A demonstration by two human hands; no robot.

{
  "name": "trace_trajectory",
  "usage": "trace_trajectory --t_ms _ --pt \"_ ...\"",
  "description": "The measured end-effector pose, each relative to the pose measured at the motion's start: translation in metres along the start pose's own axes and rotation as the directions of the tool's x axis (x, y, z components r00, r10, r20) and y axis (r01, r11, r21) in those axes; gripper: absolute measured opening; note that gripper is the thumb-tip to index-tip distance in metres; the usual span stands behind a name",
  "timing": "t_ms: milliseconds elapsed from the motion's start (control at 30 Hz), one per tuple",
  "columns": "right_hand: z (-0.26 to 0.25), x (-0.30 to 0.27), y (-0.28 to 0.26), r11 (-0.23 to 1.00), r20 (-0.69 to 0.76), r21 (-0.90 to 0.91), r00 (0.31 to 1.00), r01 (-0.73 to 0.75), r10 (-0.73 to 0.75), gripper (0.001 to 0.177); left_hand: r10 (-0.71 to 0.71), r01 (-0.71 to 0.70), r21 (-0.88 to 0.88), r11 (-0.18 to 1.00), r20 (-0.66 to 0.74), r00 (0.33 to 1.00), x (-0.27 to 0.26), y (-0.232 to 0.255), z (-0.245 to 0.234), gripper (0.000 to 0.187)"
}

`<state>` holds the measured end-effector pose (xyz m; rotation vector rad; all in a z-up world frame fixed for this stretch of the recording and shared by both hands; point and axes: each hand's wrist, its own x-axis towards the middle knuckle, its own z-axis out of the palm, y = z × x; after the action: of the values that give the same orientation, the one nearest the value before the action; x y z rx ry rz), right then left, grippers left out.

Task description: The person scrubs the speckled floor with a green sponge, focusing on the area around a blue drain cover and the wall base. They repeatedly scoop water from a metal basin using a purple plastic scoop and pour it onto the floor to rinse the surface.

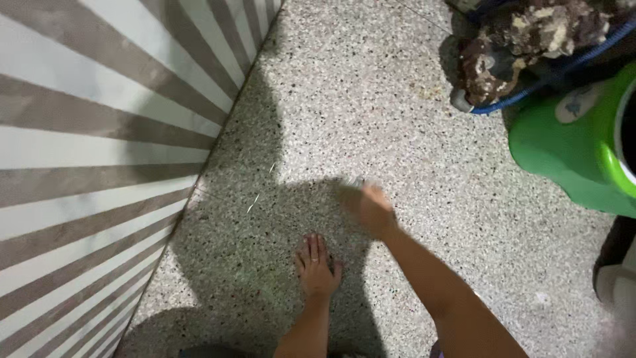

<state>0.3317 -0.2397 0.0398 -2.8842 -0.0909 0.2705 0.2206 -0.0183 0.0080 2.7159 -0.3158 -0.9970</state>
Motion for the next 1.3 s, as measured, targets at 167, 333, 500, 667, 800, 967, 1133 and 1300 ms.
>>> trace_trajectory --t_ms 167,333,500,667,800,967,1133,1300 --pt "0.016 0.023 -0.002 0.963 -0.31 0.038 0.913 -0.267 0.265 0.045 -0.05 0.049 0.04 0.998 0.05 0.997 -0.003 0.003 -0.004 0.083" --pt "0.009 -0.058 -0.02 0.96 -0.348 0.058 0.906 0.275 -0.239 0.035 -0.001 0.004 0.026 1.0 -0.12 0.993 -0.007 0.003 -0.007 0.084" --pt "0.01 -0.035 0.079 0.872 -0.474 -0.122 0.8 -0.473 0.367 0.046 0.015 0.0 0.051 0.999 -0.291 0.957 0.0 0.004 0.005 0.079" --pt "0.039 -0.129 0.056 0.998 -0.026 0.007 0.998 0.064 -0.064 0.031 0.052 -0.019 0.072 0.997 -0.485 0.873 -0.006 0.007 0.02 0.077" --pt "0.008 -0.12 0.121 0.887 0.058 -0.148 0.891 -0.437 0.449 0.043 0.02 -0.005 0.031 1.0 -0.487 0.873 0.005 0.022 0.022 0.079" --pt "0.03 -0.123 0.102 0.511 0.306 0.345 0.609 -0.788 0.732 0.065 0.321 -0.376 0.006 0.927 -0.529 0.785 0.028 0.086 0.05 0.072" --pt "0.037 -0.178 0.164 0.962 0.04 -0.167 0.974 -0.216 0.225 0.032 0.364 -0.398 0.04 0.916 -0.497 0.788 0.028 0.101 0.06 0.078" --pt "0.051 -0.142 0.154 0.544 0.096 0.304 0.593 -0.782 0.799 0.069 0.326 -0.312 0.106 0.944 -0.433 0.84 0.025 0.108 0.05 0.079"
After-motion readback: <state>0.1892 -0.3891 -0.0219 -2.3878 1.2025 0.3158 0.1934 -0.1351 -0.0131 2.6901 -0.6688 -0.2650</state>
